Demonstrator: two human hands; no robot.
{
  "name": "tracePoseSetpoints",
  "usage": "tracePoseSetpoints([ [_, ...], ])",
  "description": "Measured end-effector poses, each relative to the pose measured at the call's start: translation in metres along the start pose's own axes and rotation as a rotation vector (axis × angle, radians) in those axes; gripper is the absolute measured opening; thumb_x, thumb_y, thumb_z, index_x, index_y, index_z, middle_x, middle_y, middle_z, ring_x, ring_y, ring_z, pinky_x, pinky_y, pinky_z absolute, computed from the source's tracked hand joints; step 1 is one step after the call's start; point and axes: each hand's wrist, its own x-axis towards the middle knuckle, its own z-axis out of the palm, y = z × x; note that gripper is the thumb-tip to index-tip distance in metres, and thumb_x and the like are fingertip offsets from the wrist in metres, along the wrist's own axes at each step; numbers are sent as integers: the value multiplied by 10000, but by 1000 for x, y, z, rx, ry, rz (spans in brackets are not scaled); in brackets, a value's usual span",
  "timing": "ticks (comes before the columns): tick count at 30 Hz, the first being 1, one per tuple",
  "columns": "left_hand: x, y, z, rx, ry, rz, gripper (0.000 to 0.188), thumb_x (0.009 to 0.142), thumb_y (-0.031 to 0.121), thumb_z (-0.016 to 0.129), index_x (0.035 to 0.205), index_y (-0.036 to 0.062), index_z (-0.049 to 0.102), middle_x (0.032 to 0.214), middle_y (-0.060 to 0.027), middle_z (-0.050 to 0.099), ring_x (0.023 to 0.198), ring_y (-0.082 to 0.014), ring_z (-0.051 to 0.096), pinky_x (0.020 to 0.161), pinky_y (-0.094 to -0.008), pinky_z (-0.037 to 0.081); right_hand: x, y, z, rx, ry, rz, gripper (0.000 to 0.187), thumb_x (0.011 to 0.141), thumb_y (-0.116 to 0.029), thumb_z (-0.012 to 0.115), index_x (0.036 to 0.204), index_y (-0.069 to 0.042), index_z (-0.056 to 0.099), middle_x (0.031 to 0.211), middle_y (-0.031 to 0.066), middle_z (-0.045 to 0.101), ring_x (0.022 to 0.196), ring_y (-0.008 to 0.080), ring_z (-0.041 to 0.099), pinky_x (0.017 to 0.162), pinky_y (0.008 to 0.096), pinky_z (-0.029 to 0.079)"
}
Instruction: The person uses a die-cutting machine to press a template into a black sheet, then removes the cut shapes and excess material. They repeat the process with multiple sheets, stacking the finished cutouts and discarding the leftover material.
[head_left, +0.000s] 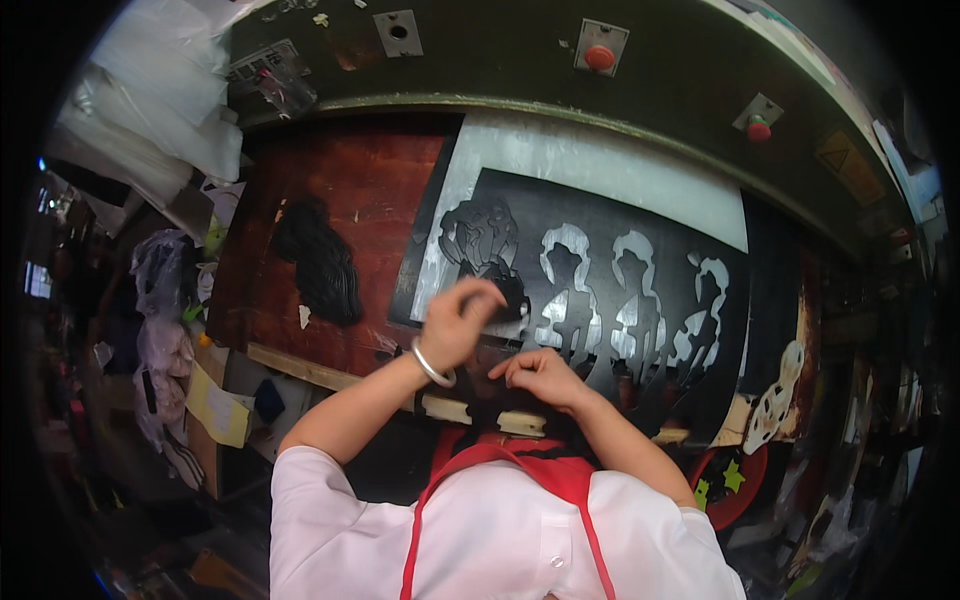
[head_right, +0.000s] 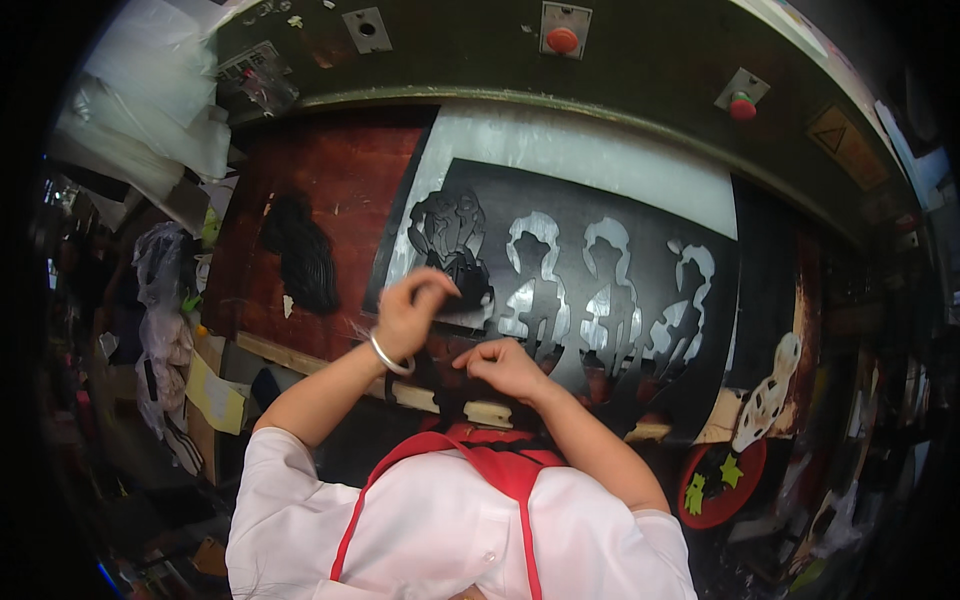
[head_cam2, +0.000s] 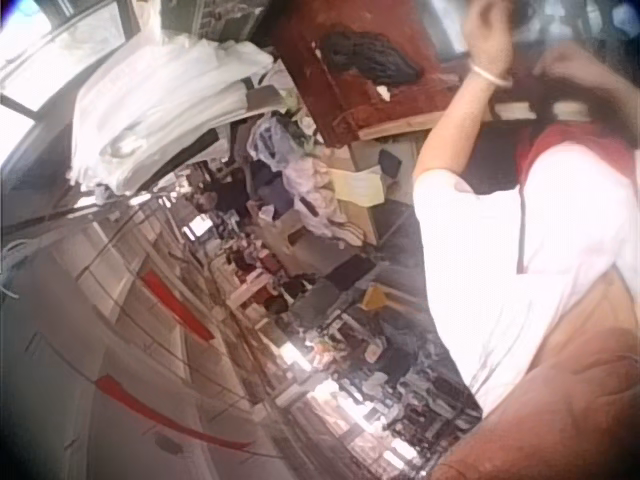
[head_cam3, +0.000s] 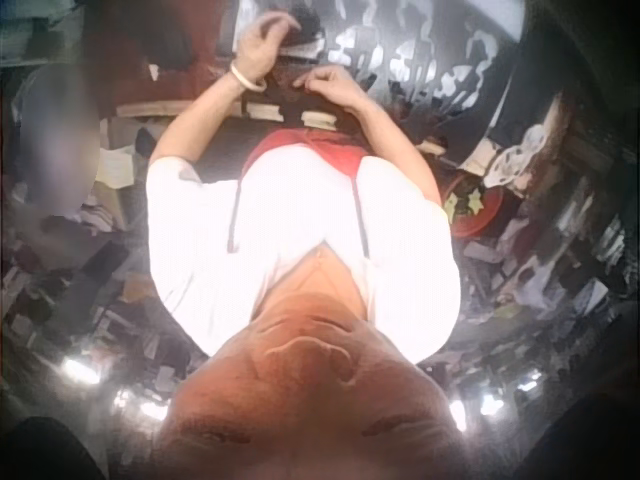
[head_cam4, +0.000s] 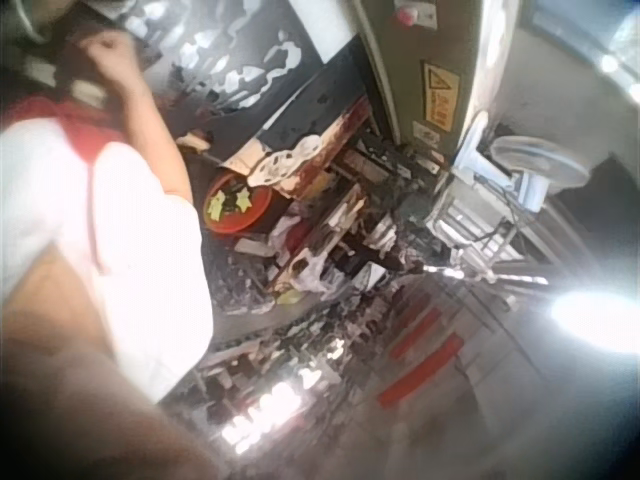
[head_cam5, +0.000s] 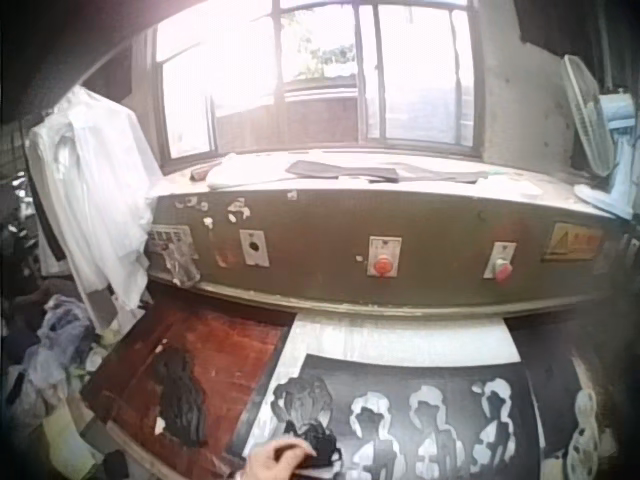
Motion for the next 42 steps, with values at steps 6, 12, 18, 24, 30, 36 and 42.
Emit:
tracePoseSetpoints([
  [6,102,83,-125,-505,467,154,290,980,267,558,849,22,642,792,-48,648,729,-108,595,687,-230,471,5,19,-3,-364,138,71,155,798,-102,619,764,28,697,851,79,725,797,104,642,750,250,499],
  [12,89,203,-222,-380,704,419,287,948,328,603,883,48,598,801,-38,637,519,-36,469,435,-159,366,10,27,-6,-714,320,-29,173,746,-179,683,787,-16,721,737,92,703,709,123,651,660,287,503],
  [18,45,257,-311,51,627,276,367,902,422,625,994,67,647,833,6,629,554,-24,525,439,-163,423,8,21,-12,-584,142,-95,128,753,-128,662,783,-9,700,676,40,663,635,94,582,625,263,475],
  [24,-30,239,-340,355,817,-42,434,841,387,715,1023,-1,645,973,-82,663,682,-106,595,573,-234,471,-3,-2,-37,-768,-200,-497,278,829,-194,684,1058,-41,648,749,17,644,578,80,556,539,236,446],
  [30,-87,206,-349,333,677,-3,219,914,151,629,1044,-24,643,835,-29,644,638,-75,604,570,-223,496,-59,-97,-40,-464,-134,-61,363,890,6,622,1242,18,538,1090,108,643,945,148,608,799,274,512],
  [36,-138,185,-368,311,698,43,283,915,168,621,1133,-13,629,821,-25,650,645,-91,645,579,-227,511,-107,-202,50,-377,-291,-314,257,868,-54,664,1097,51,612,946,118,670,853,165,632,770,279,507],
  [42,-148,185,-399,118,830,-57,230,913,152,644,1094,10,642,856,12,632,605,-37,577,536,-174,454,-102,-290,116,-103,-1113,-934,332,949,-131,556,1229,14,451,629,129,619,465,230,569,429,343,472],
])
